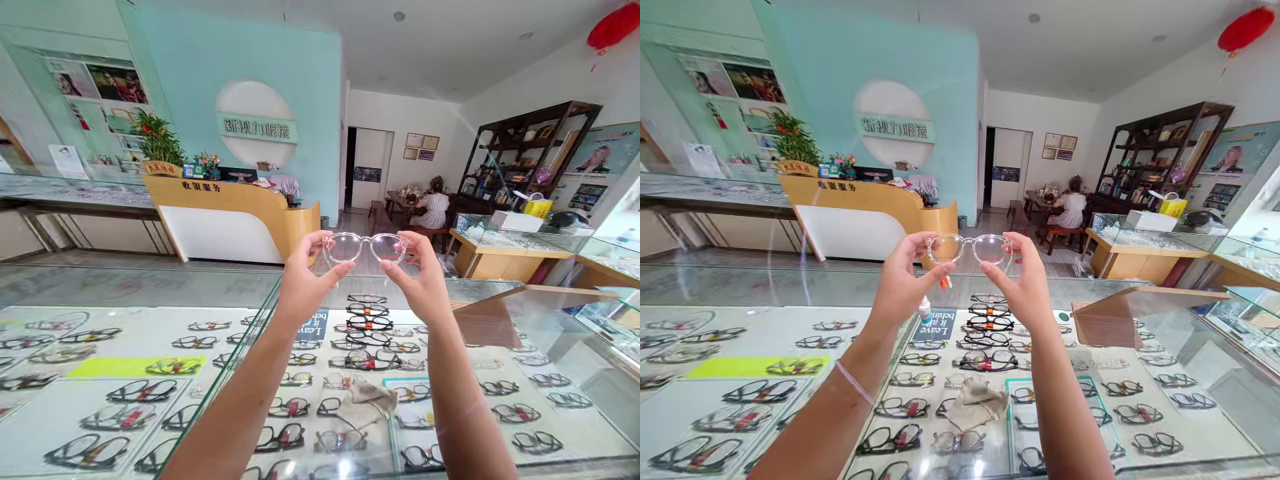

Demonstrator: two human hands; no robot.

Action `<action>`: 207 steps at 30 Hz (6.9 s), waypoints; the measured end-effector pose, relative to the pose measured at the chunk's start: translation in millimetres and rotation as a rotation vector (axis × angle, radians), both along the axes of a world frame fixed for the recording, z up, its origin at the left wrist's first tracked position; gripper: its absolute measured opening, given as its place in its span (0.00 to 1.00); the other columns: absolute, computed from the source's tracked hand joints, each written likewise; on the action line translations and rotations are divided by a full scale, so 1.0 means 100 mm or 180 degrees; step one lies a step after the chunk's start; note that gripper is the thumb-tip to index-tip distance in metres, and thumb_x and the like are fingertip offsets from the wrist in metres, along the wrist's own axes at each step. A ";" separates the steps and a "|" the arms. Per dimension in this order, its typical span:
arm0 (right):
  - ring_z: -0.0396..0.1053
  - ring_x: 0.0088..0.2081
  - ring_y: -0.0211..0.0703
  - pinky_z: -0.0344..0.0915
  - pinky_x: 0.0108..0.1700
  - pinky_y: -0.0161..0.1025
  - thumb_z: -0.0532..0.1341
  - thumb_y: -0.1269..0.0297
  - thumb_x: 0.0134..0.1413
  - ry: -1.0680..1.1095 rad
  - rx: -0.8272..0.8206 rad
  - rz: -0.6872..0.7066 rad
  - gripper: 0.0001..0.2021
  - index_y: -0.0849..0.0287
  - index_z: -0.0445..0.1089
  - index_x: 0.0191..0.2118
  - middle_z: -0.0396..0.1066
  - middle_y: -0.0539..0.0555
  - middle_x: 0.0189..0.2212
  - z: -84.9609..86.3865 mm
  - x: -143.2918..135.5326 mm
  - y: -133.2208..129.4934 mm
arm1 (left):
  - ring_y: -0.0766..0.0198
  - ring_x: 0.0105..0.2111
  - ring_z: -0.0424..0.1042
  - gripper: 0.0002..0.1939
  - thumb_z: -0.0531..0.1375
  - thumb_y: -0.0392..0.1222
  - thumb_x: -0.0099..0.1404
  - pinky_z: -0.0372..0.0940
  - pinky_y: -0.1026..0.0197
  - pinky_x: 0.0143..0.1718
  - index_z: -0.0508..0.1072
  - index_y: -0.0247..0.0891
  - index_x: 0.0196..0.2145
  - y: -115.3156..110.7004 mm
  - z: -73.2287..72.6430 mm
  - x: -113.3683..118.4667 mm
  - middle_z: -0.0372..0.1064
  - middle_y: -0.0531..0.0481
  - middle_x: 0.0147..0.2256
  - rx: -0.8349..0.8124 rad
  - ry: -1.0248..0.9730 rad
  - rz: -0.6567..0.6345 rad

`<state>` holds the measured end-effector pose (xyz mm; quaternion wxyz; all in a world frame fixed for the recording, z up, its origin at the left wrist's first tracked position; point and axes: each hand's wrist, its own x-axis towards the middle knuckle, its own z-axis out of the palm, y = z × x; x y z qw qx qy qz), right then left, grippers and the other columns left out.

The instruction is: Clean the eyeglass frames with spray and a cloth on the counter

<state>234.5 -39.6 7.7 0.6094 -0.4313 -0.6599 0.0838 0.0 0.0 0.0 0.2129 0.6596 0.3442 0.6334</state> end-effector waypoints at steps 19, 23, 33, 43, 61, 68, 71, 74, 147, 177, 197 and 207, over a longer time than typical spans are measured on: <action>0.75 0.63 0.59 0.73 0.62 0.62 0.69 0.43 0.68 -0.0070 -0.0331 0.0418 0.29 0.47 0.67 0.68 0.77 0.61 0.62 -0.07 0.05 0.08 | 0.49 0.53 0.79 0.32 0.80 0.53 0.59 0.71 0.40 0.61 0.78 0.47 0.57 -0.11 0.03 0.06 0.79 0.45 0.52 0.0412 0.0058 0.0538; 0.76 0.62 0.59 0.74 0.61 0.63 0.71 0.44 0.67 -0.0078 -0.0064 0.0240 0.29 0.46 0.68 0.67 0.78 0.60 0.61 -0.06 0.03 0.08 | 0.46 0.57 0.79 0.34 0.80 0.55 0.59 0.67 0.37 0.67 0.77 0.47 0.59 -0.05 0.01 0.03 0.80 0.44 0.53 0.0252 0.0022 0.0322; 0.78 0.58 0.59 0.75 0.59 0.62 0.72 0.43 0.65 -0.0111 0.0269 -0.0068 0.29 0.46 0.69 0.65 0.79 0.59 0.57 -0.03 -0.01 0.02 | 0.46 0.62 0.76 0.35 0.80 0.56 0.58 0.62 0.36 0.72 0.77 0.46 0.59 0.05 -0.01 -0.02 0.79 0.42 0.55 -0.0206 -0.0157 -0.0305; 0.78 0.56 0.56 0.75 0.59 0.59 0.75 0.45 0.63 -0.0277 0.0659 -0.0167 0.28 0.46 0.70 0.63 0.78 0.57 0.55 0.00 -0.01 0.01 | 0.43 0.70 0.70 0.41 0.82 0.57 0.55 0.61 0.36 0.75 0.76 0.49 0.62 0.11 0.01 -0.06 0.75 0.40 0.64 -0.0631 -0.0225 -0.0694; 0.68 0.70 0.68 0.71 0.69 0.69 0.69 0.37 0.66 -0.0418 0.0053 -0.0016 0.35 0.40 0.65 0.72 0.70 0.60 0.67 -0.34 0.05 -0.03 | 0.46 0.64 0.77 0.41 0.78 0.61 0.62 0.72 0.41 0.67 0.71 0.53 0.67 -0.06 -0.45 0.09 0.76 0.42 0.63 -0.0109 0.0075 0.0142; 0.66 0.73 0.59 0.67 0.73 0.64 0.65 0.37 0.68 0.0038 -0.0046 0.0430 0.35 0.42 0.61 0.74 0.67 0.61 0.71 -1.07 0.03 0.10 | 0.45 0.66 0.74 0.46 0.78 0.70 0.58 0.73 0.44 0.64 0.72 0.47 0.66 0.02 -1.14 0.10 0.73 0.38 0.65 0.0173 0.0133 0.0423; 0.68 0.73 0.58 0.68 0.73 0.64 0.54 0.34 0.73 0.0558 -0.0386 0.0357 0.32 0.45 0.62 0.73 0.69 0.63 0.70 -1.35 0.01 0.24 | 0.43 0.68 0.71 0.48 0.76 0.73 0.57 0.72 0.42 0.65 0.72 0.47 0.66 0.03 -1.36 0.12 0.72 0.37 0.64 0.0075 0.0261 0.0628; 0.71 0.70 0.55 0.72 0.70 0.59 0.46 0.30 0.74 0.0663 -0.0815 0.0363 0.35 0.47 0.68 0.69 0.71 0.62 0.69 -1.56 0.06 0.37 | 0.40 0.69 0.69 0.49 0.75 0.76 0.57 0.72 0.40 0.65 0.72 0.47 0.66 0.00 -1.50 0.12 0.70 0.37 0.65 0.0001 0.0290 0.0647; 0.80 0.56 0.55 0.79 0.57 0.56 0.64 0.57 0.75 -0.0276 0.0205 -0.0229 0.09 0.52 0.81 0.46 0.82 0.61 0.52 -1.69 -0.47 0.01 | 0.67 0.27 0.58 0.14 0.75 0.53 0.67 0.59 0.60 0.31 0.89 0.43 0.45 -0.38 -1.46 0.30 0.57 0.57 0.25 -0.1357 -0.0614 -0.0424; 0.37 0.21 0.35 0.47 0.21 0.37 0.64 0.59 0.64 0.2656 -0.1648 -0.0132 0.27 0.50 0.42 0.24 0.38 0.40 0.17 -1.77 0.50 0.72 | 0.63 0.22 0.55 0.11 0.66 0.50 0.71 0.52 0.57 0.30 0.87 0.43 0.41 0.36 -0.98 0.04 0.53 0.57 0.19 -0.0742 0.1518 0.0196; 0.35 0.18 0.34 0.39 0.18 0.34 0.62 0.58 0.61 0.3548 -0.1971 0.0140 0.25 0.49 0.40 0.26 0.36 0.39 0.17 -2.21 0.96 1.08 | 0.45 0.51 0.82 0.15 0.67 0.46 0.67 0.70 0.52 0.54 0.89 0.38 0.46 2.11 -1.19 1.44 0.85 0.31 0.49 -0.1006 0.4985 0.0267; 0.35 0.18 0.34 0.40 0.19 0.34 0.63 0.58 0.60 0.3509 -0.1969 0.0148 0.25 0.48 0.42 0.24 0.38 0.39 0.16 -2.22 0.95 1.09 | 0.43 0.52 0.82 0.13 0.67 0.43 0.68 0.70 0.52 0.53 0.88 0.36 0.46 2.10 -1.19 1.52 0.84 0.30 0.50 -0.0964 0.5024 0.0261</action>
